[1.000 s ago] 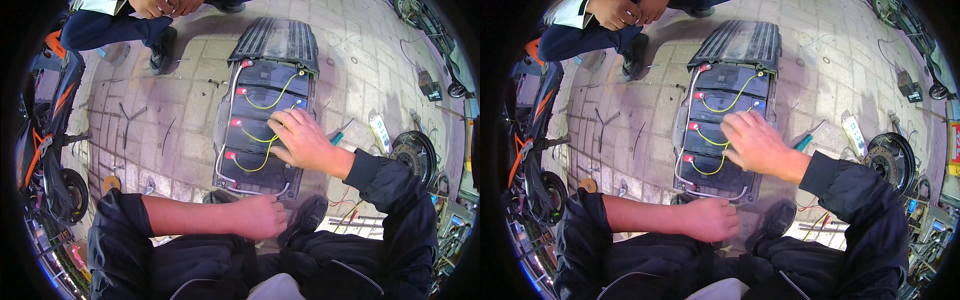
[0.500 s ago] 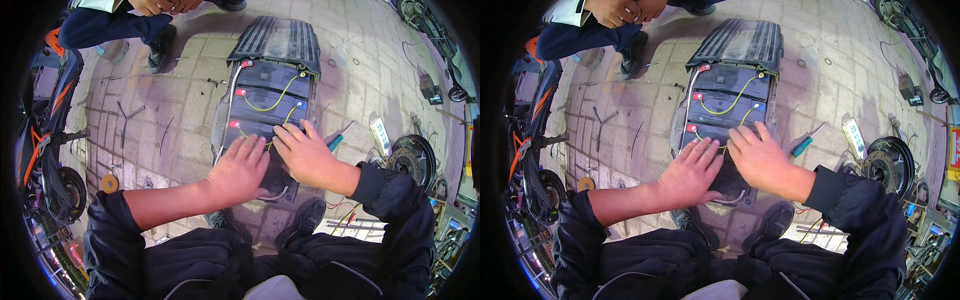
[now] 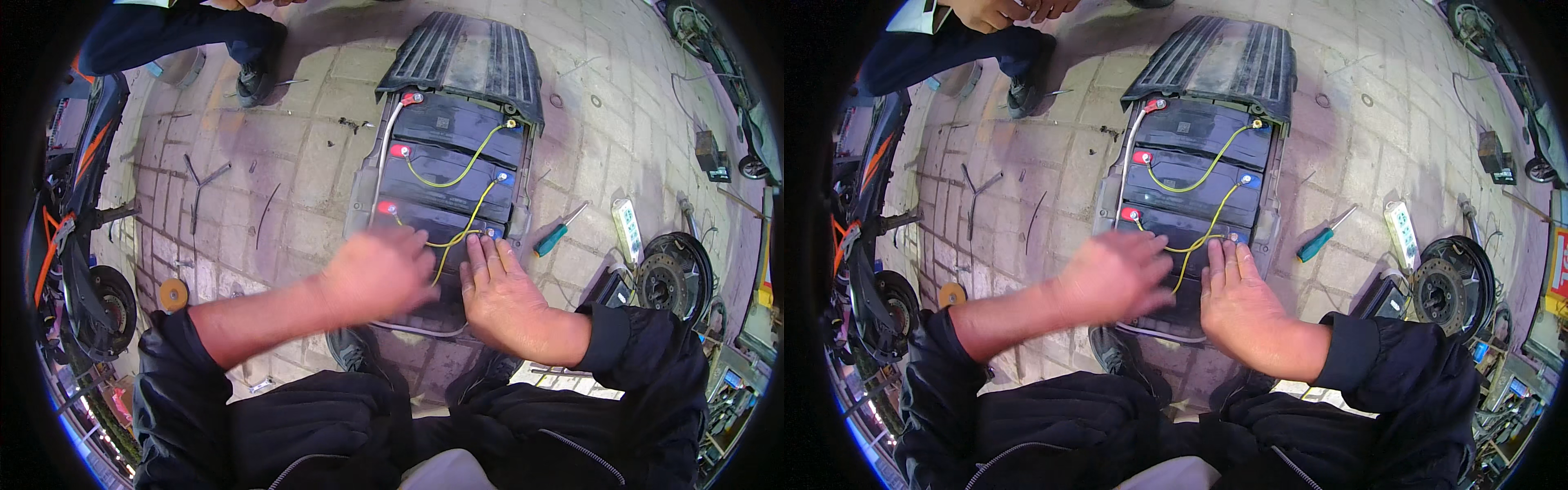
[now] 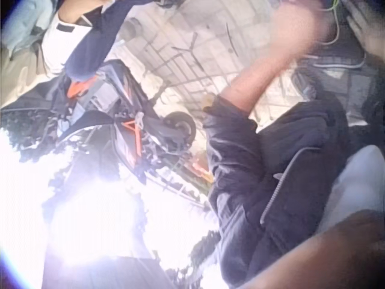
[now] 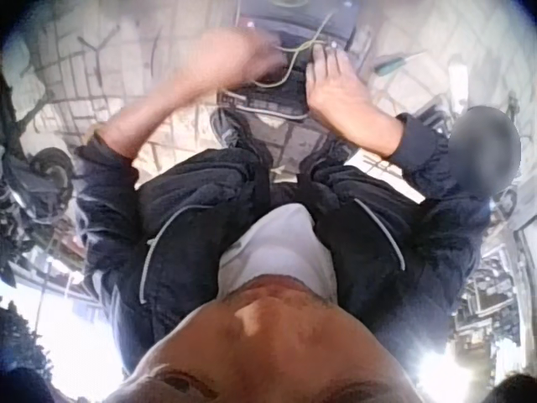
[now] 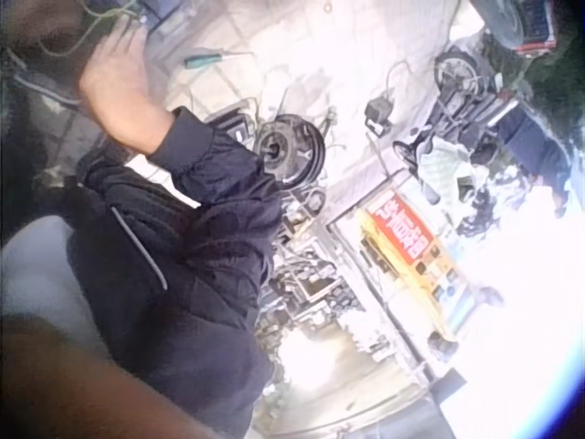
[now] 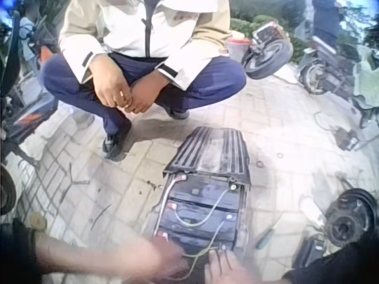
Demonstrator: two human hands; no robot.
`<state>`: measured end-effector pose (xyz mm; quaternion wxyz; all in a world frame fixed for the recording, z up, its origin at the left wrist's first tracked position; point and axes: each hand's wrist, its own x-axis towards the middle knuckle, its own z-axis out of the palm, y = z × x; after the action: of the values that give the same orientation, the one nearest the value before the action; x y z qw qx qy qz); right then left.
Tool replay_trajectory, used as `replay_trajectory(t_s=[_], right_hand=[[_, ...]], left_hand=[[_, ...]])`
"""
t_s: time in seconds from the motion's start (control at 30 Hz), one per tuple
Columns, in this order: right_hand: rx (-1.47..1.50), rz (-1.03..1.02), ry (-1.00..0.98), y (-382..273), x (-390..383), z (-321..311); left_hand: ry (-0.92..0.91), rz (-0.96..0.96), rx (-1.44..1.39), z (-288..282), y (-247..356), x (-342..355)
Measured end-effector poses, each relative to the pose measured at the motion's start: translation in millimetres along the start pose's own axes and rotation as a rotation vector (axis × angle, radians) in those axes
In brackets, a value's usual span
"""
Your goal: The person works on a large battery pack, using a screwdriver to tighten or loosen screws on the terminals and handling colored wires.
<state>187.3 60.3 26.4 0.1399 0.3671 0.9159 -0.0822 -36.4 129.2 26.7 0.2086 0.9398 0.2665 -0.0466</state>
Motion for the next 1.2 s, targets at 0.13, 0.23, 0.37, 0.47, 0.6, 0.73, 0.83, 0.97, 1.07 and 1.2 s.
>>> replay_trajectory(t_s=[0.13,0.23,0.37,0.47,0.6,0.73,0.83,0.97,1.07,1.2], right_hand=[[-0.007,-0.014,-0.018,0,1,-1],[-0.037,0.000,0.019,-3,0,4],[-0.051,-0.013,-0.020,-2,2,-2],[-0.065,0.010,-0.046,-4,3,-6],[-0.044,0.044,-0.018,-8,5,-6],[-0.018,0.107,0.041,-13,4,-6],[0.015,0.139,0.079,-14,3,-4],[0.056,0.114,0.068,-8,1,-8],[0.119,0.073,0.040,6,2,-17],[0.288,0.040,0.132,31,30,-55]], left_hand=[[0.482,-0.534,-0.414,-16,-71,23],[0.300,-0.728,-0.813,-15,-112,34],[0.173,-0.739,-0.878,-6,-120,44],[0.152,-0.706,-0.865,-14,-121,48],[0.113,-0.652,-0.979,-38,-119,44],[0.046,-0.675,-1.141,-31,-133,28],[0.044,-0.709,-1.109,-25,-142,20],[0.148,-0.645,-1.024,-2,-143,18],[0.139,-0.692,-1.050,-3,-135,11],[0.200,-0.686,-0.978,7,-123,-23]])
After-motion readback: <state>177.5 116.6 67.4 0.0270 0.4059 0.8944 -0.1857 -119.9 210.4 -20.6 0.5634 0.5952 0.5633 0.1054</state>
